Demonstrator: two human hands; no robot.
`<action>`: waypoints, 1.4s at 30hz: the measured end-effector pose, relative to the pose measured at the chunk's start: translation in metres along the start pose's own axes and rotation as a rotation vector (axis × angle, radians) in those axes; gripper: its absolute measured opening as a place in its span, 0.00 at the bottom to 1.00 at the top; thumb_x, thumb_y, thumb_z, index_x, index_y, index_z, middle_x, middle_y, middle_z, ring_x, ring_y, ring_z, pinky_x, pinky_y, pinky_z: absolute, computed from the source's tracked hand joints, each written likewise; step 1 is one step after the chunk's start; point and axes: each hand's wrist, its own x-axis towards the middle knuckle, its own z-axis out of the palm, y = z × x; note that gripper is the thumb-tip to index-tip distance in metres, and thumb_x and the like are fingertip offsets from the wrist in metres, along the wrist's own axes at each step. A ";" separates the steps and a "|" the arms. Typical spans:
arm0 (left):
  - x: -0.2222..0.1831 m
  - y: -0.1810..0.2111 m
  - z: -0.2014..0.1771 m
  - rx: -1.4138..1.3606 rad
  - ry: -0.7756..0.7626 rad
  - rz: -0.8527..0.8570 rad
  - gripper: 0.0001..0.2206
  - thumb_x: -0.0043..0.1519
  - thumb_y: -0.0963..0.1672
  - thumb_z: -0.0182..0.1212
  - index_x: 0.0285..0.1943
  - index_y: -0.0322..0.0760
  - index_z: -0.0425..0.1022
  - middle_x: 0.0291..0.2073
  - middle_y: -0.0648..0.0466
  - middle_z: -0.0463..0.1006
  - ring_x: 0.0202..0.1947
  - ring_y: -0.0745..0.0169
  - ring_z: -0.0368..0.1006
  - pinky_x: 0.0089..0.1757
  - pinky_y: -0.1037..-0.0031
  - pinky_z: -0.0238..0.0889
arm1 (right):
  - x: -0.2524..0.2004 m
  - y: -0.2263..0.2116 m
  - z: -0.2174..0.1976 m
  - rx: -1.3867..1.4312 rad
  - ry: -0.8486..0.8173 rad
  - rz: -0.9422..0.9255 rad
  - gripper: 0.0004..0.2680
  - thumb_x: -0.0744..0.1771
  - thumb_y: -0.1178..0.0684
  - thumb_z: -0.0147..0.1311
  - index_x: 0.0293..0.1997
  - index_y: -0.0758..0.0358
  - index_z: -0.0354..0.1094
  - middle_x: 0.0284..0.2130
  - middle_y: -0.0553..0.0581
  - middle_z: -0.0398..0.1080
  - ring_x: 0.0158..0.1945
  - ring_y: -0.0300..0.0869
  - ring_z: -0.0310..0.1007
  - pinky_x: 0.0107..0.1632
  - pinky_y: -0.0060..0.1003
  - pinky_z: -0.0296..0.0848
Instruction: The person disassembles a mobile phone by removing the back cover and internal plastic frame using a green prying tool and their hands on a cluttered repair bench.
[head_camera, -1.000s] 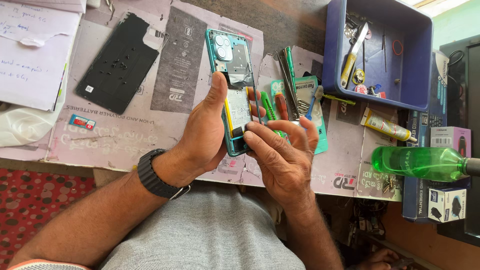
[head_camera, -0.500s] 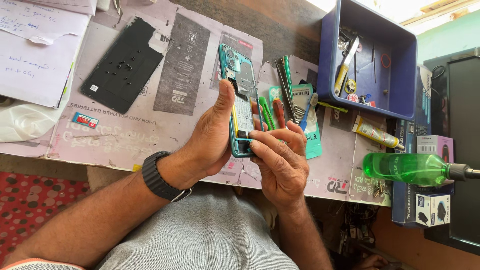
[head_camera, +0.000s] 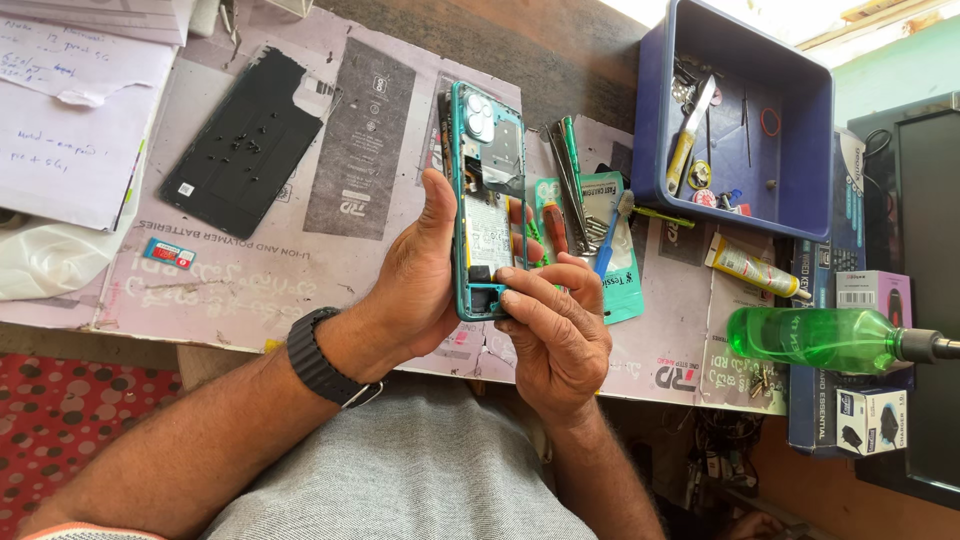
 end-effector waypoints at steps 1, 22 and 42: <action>0.000 -0.001 0.000 0.002 -0.005 0.004 0.42 0.60 0.67 0.39 0.62 0.27 0.65 0.42 0.44 0.76 0.45 0.57 0.77 0.45 0.67 0.76 | -0.001 0.001 0.001 0.001 0.008 0.002 0.08 0.67 0.52 0.62 0.49 0.55 0.74 0.49 0.53 0.78 0.53 0.44 0.75 0.69 0.47 0.65; 0.006 -0.010 -0.005 0.052 0.064 0.109 0.32 0.64 0.59 0.51 0.64 0.31 0.60 0.46 0.47 0.72 0.49 0.62 0.72 0.47 0.70 0.72 | 0.022 -0.011 -0.009 -0.049 -0.157 0.025 0.14 0.64 0.56 0.69 0.53 0.60 0.72 0.51 0.57 0.77 0.51 0.47 0.76 0.55 0.39 0.74; 0.009 -0.008 0.000 0.242 0.118 0.239 0.30 0.65 0.61 0.47 0.64 0.39 0.59 0.46 0.54 0.65 0.48 0.67 0.70 0.46 0.74 0.72 | 0.003 0.015 0.002 0.241 -0.038 0.074 0.13 0.65 0.59 0.67 0.53 0.62 0.71 0.48 0.60 0.78 0.49 0.44 0.77 0.51 0.35 0.76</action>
